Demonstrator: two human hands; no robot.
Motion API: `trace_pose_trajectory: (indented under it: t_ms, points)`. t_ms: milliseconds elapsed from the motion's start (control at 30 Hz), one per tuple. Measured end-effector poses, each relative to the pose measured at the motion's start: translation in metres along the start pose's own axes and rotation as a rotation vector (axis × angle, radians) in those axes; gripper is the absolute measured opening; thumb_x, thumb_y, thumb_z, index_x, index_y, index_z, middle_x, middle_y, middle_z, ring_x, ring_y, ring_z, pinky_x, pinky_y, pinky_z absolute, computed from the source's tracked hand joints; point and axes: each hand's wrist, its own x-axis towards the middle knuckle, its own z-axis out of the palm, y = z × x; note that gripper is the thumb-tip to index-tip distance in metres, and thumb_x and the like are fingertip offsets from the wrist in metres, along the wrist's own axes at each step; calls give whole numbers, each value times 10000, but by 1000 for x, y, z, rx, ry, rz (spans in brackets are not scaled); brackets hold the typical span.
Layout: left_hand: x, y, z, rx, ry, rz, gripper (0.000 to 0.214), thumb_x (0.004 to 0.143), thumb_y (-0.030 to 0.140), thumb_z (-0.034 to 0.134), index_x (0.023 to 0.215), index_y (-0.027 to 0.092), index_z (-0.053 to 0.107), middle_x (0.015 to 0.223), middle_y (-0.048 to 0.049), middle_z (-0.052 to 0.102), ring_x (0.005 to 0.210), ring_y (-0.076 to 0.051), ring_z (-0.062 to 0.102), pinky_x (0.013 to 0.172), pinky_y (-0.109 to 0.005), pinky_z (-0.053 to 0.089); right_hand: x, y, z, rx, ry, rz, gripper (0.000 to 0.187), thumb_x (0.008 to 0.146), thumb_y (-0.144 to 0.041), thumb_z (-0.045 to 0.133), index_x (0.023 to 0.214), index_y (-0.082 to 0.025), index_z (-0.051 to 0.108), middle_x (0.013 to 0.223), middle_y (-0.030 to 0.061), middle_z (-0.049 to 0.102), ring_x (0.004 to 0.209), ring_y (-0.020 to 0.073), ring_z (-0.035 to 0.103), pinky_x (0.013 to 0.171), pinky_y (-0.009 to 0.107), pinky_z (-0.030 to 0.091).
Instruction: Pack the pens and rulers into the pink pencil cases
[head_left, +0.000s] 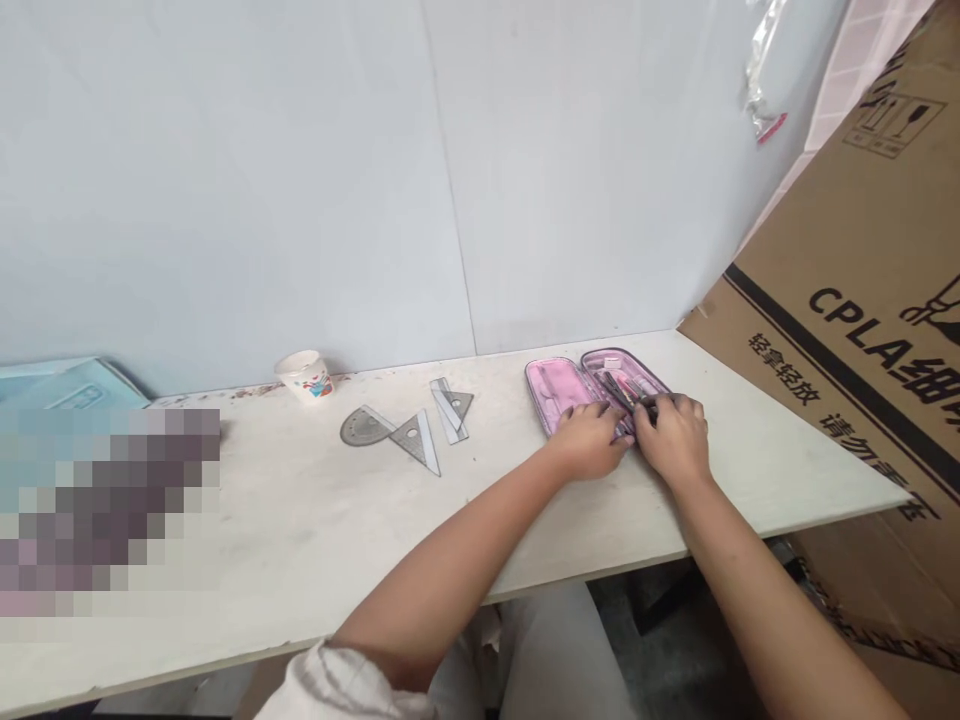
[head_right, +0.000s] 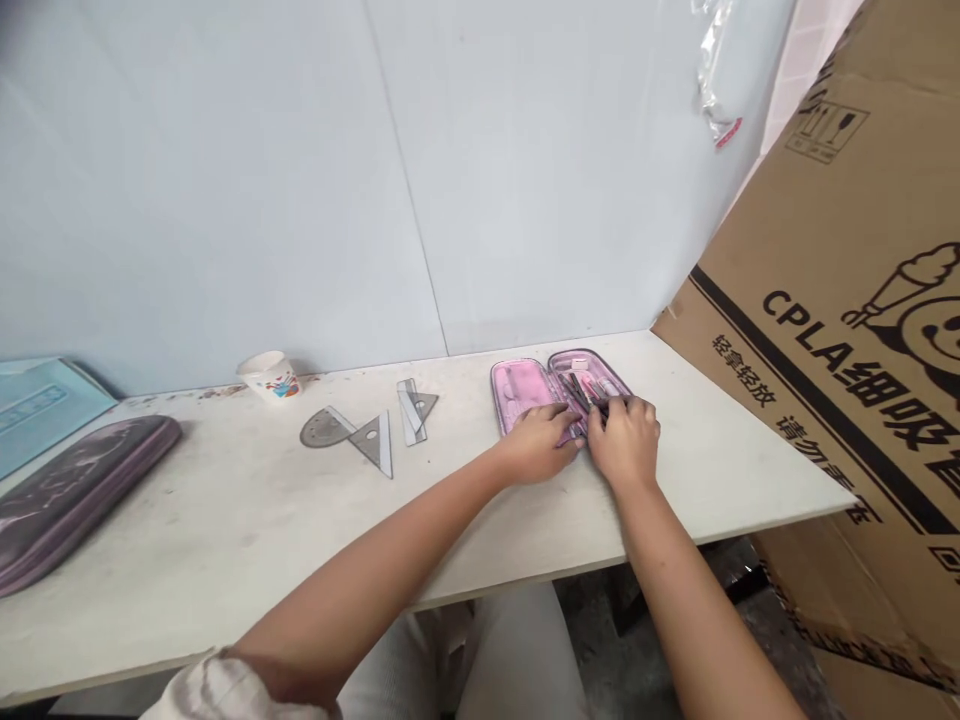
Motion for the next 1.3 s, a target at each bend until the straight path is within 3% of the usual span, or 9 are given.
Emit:
trace_pose_trajectory:
  t_ms: [133, 267, 500, 667, 800, 1000, 1133, 1233, 1300]
  points:
    - [5, -1, 9, 57, -7, 1, 531, 859, 464, 357, 1316, 194, 367, 1388, -104, 395, 1227, -290, 407, 1022, -493, 294, -2, -1, -1, 4, -83, -66, 315, 864, -308, 396, 1037, -230, 648, 1004, 110, 590, 977, 255, 462, 796, 394, 347]
    - [-3, -5, 7, 70, 0, 30, 517, 881, 454, 311, 1318, 186, 374, 1389, -94, 407, 1221, -269, 416, 1023, -483, 294, -4, 1, -1, 55, -87, -194, 302, 845, -288, 425, 1030, -291, 664, 1073, 76, 578, 1018, 260, 438, 802, 405, 363]
    - [-36, -20, -5, 85, -47, 135, 482, 907, 423, 279, 1304, 196, 433, 1368, -112, 441, 1227, -250, 429, 1016, -430, 300, -11, 6, 9, 29, 8, -281, 348, 822, -327, 433, 1011, -186, 688, 990, 143, 584, 966, 292, 458, 782, 425, 406]
    - [-81, -55, -29, 64, 16, 88, 428, 892, 402, 343, 1240, 201, 492, 1331, -113, 473, 1230, -246, 424, 1045, -480, 249, -13, -5, 6, 95, 74, -350, 338, 815, -326, 438, 993, -172, 681, 1010, 134, 584, 994, 282, 476, 851, 424, 402]
    - [-119, -101, -51, -88, 185, -110, 412, 880, 361, 379, 1206, 149, 515, 1276, -132, 509, 1202, -216, 452, 1028, -371, 326, -22, -57, -5, 259, -32, -489, 301, 826, -285, 423, 953, -159, 665, 1010, 110, 612, 1000, 246, 508, 909, 390, 384]
    - [-160, -159, -66, -406, 521, -514, 376, 899, 335, 310, 1081, 149, 581, 1094, -89, 635, 1034, -190, 574, 917, -311, 426, -47, -178, -6, 405, -326, -704, 274, 861, -258, 392, 959, -156, 626, 973, 82, 647, 929, 194, 570, 844, 314, 421]
    - [-167, -172, -66, -423, 582, -548, 372, 899, 335, 305, 1037, 143, 591, 1066, -98, 648, 1016, -200, 584, 900, -319, 431, -61, -235, 5, 145, -376, -817, 270, 832, -288, 453, 974, -128, 618, 950, 147, 650, 930, 263, 574, 755, 358, 444]
    - [-164, -171, -63, -363, 563, -555, 364, 894, 300, 317, 1055, 109, 581, 1082, -137, 632, 1062, -216, 558, 935, -337, 404, -68, -257, 13, -28, -390, -883, 248, 799, -175, 450, 931, -84, 639, 859, 190, 656, 847, 289, 598, 672, 377, 451]
    - [-163, -170, -60, -346, 550, -565, 379, 895, 305, 320, 1102, 91, 556, 1117, -159, 611, 1103, -228, 534, 953, -350, 389, -71, -264, 17, -31, -407, -922, 278, 757, -69, 423, 904, -92, 658, 796, 178, 662, 789, 271, 613, 670, 380, 454]
